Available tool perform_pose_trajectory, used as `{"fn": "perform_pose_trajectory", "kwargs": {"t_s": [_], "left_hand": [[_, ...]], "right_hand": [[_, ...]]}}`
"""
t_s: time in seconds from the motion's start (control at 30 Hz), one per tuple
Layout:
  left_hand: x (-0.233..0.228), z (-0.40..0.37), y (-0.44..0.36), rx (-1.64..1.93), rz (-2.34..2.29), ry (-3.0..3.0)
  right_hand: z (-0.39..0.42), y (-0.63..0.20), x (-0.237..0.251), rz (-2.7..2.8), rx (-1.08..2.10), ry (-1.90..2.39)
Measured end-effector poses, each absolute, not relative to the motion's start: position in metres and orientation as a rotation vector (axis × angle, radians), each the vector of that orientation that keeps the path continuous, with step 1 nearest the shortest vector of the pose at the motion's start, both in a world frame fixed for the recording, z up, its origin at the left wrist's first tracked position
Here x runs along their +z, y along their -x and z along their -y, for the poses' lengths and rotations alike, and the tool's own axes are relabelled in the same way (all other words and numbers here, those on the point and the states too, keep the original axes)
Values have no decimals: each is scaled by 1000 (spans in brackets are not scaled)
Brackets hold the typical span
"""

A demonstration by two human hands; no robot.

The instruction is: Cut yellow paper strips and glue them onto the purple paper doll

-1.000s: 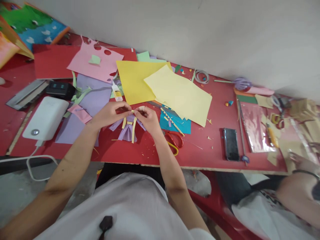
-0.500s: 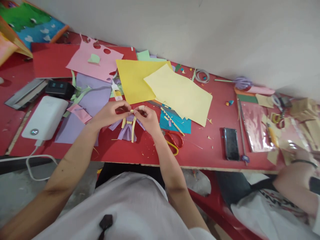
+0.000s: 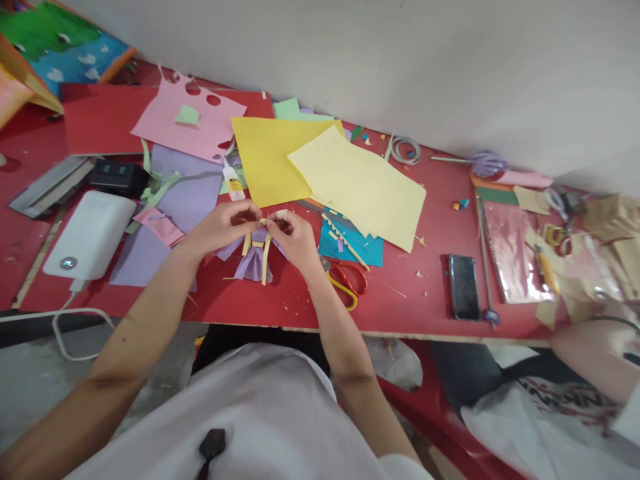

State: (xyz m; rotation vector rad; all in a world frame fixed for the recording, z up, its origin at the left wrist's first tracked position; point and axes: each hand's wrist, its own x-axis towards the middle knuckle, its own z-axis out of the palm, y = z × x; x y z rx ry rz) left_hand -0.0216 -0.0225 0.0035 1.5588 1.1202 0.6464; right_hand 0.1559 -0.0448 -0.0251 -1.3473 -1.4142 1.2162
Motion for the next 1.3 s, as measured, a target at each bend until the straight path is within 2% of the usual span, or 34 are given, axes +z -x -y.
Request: {"fn": "perform_pose_trajectory", "kwargs": {"t_s": [1.3], "left_hand": [[2,21,26,625,-1079,-1602]], "right_hand": [[47,-154,-25,1435,1189,1362]]}}
